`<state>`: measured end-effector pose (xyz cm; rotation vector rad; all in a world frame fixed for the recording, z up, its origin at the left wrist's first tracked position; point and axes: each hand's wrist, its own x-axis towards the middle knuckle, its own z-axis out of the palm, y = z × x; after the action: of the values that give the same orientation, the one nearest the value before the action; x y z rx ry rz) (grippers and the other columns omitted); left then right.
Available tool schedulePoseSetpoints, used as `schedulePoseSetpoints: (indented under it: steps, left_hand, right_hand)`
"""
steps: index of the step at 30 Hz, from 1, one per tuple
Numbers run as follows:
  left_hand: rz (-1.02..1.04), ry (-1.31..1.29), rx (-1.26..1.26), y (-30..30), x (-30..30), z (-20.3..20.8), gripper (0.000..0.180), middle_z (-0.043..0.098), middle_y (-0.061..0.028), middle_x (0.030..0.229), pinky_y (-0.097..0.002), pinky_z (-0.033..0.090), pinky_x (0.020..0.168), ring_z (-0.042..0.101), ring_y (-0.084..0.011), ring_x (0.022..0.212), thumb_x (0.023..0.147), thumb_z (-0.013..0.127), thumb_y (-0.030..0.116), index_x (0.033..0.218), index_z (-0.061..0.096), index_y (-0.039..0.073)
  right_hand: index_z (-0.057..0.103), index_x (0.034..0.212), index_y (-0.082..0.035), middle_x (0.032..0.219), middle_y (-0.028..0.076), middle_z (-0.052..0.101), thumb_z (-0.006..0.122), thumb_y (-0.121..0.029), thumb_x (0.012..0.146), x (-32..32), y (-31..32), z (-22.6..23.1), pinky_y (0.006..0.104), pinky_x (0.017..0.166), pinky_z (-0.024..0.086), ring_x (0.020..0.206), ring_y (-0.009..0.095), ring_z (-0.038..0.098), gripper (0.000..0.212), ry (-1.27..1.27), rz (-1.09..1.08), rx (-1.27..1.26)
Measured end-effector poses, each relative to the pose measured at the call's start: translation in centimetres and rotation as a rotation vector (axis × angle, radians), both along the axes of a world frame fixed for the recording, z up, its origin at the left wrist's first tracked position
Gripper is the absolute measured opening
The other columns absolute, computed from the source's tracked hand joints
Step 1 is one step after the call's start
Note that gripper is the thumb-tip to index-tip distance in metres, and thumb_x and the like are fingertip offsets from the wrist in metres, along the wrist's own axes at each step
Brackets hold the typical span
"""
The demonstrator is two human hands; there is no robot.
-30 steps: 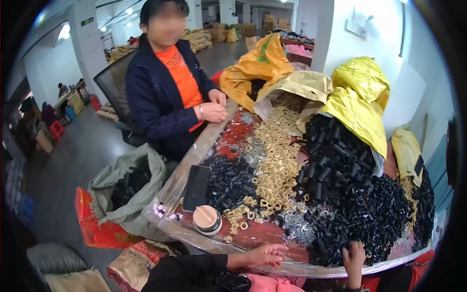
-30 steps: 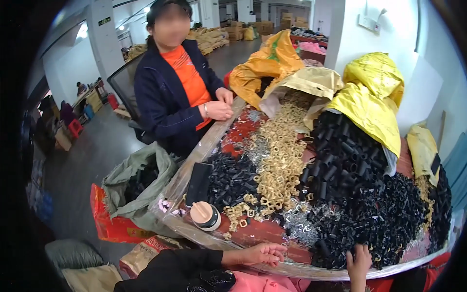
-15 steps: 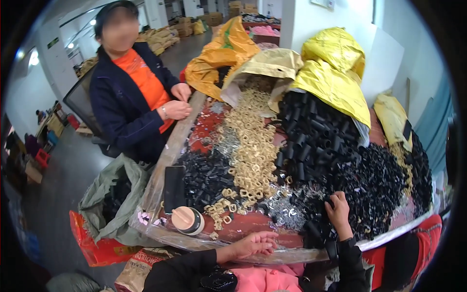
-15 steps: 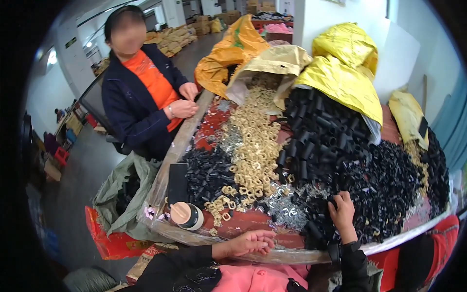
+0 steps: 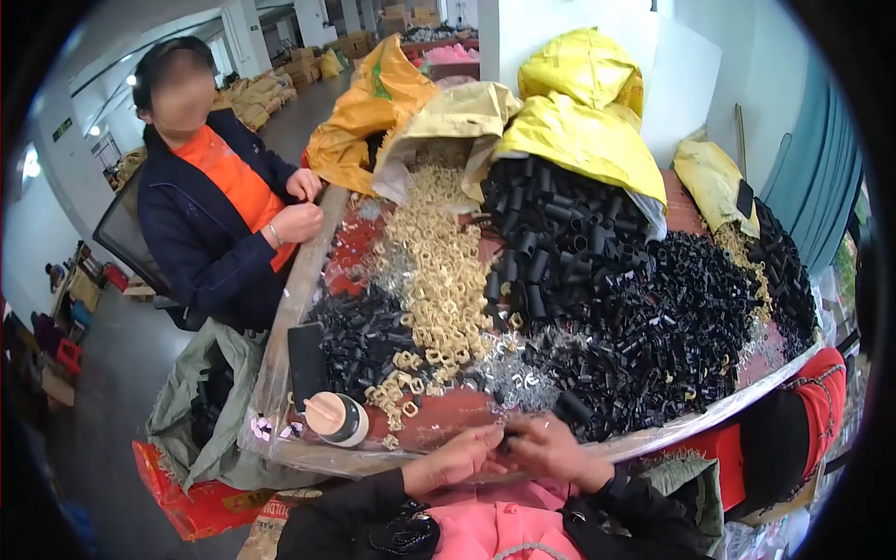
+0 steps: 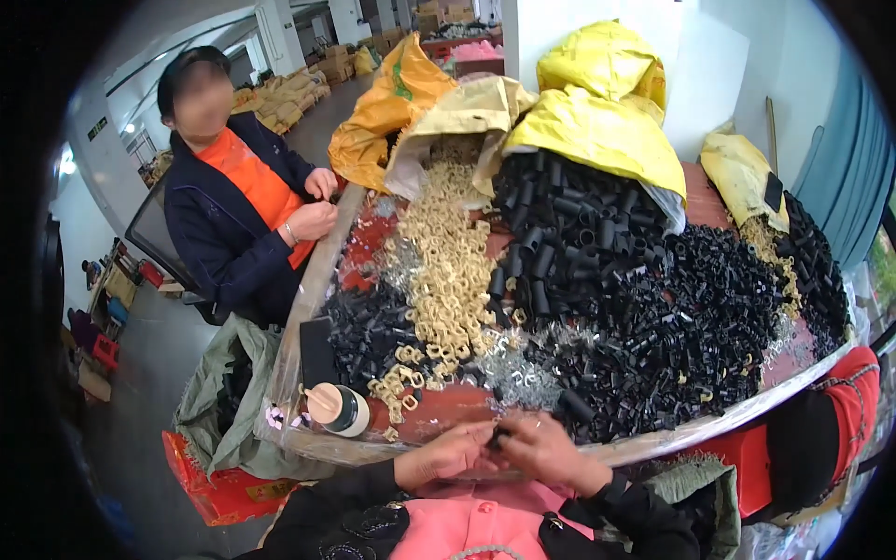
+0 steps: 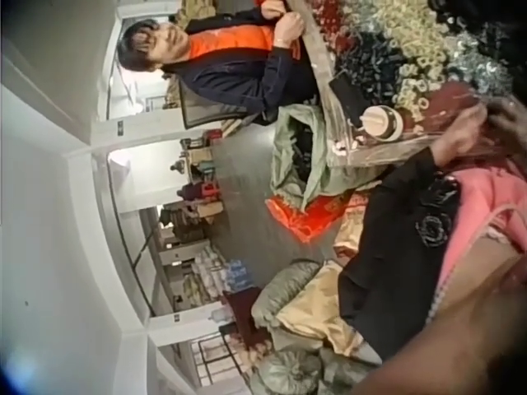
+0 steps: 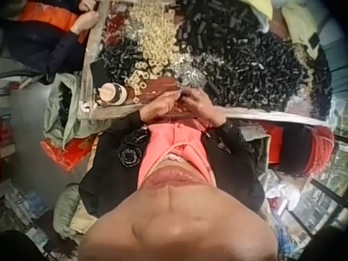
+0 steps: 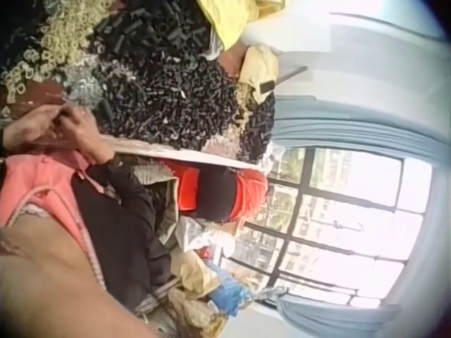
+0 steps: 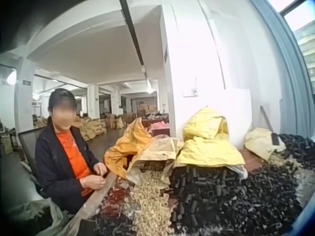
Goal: Assembling small black plastic components by inserting gold rings into them at a factory workbench.
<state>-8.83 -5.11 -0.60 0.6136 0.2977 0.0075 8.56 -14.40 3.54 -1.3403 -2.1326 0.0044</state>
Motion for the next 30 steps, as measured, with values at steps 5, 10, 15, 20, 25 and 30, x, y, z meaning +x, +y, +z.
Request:
schedulePoseSetpoints:
  steps: [5,10,15,20,25,30]
  left_hand:
    - [0.012,0.055,0.042,-0.2,-0.4,-1.0,0.036,0.051,-0.0036,0.098,-0.0234,0.047,0.071,0.054,-0.0122,0.080,0.087,0.044,0.018,0.121,0.037,0.007]
    - [0.045,0.022,0.096,0.9,-1.1,-0.5,0.037,0.052,-0.0041,0.097,-0.0254,0.046,0.072,0.053,-0.0122,0.082,0.086,0.045,0.013,0.121,0.036,0.005]
    - [0.093,0.032,0.058,1.2,-0.9,-1.3,0.036,0.052,-0.0028,0.092,-0.0228,0.046,0.070,0.053,-0.0103,0.077,0.087,0.045,0.015,0.120,0.037,0.005]
    - [0.121,0.047,-0.015,1.9,-0.6,-0.8,0.036,0.052,-0.0031,0.092,-0.0232,0.046,0.070,0.051,-0.0102,0.079,0.087,0.045,0.015,0.120,0.037,0.003]
    - [0.118,0.030,-0.083,1.8,-1.0,-1.6,0.036,0.051,-0.0060,0.102,-0.0263,0.044,0.076,0.052,-0.0127,0.086,0.088,0.040,0.012,0.122,0.034,0.002]
    - [0.104,0.031,-0.077,1.7,-0.7,-2.1,0.032,0.052,-0.0044,0.097,-0.0250,0.045,0.075,0.052,-0.0112,0.084,0.087,0.042,0.013,0.117,0.040,0.002]
  right_hand:
    - [0.056,0.091,-0.009,0.104,0.009,0.051,0.060,-0.015,0.063,-1.0,-0.2,-0.8,0.0333,0.072,0.041,0.092,0.024,0.051,0.029,0.021,0.117,-0.066]
    - [0.054,0.095,-0.008,0.096,0.009,0.050,0.061,-0.015,0.061,2.2,-1.7,-0.2,0.0378,0.069,0.039,0.083,0.028,0.050,0.035,-0.011,-0.241,-0.026]
    - [0.052,0.098,-0.007,0.094,0.010,0.049,0.061,-0.013,0.059,3.8,-3.0,-0.5,0.0389,0.070,0.037,0.082,0.028,0.048,0.040,-0.199,-0.581,-0.102]
    - [0.051,0.100,-0.007,0.094,0.009,0.047,0.062,-0.015,0.059,5.1,-2.3,-2.2,0.0376,0.070,0.036,0.082,0.026,0.046,0.043,-0.193,-0.609,-0.137]
    - [0.049,0.102,-0.005,0.096,0.010,0.047,0.061,-0.013,0.061,6.4,-2.4,-1.8,0.0375,0.070,0.036,0.081,0.028,0.046,0.044,-0.071,-0.616,-0.030]
    - [0.049,0.102,-0.004,0.094,0.011,0.048,0.061,-0.012,0.061,9.2,-1.7,-1.0,0.0377,0.071,0.035,0.083,0.028,0.045,0.043,-0.138,-0.730,0.056]
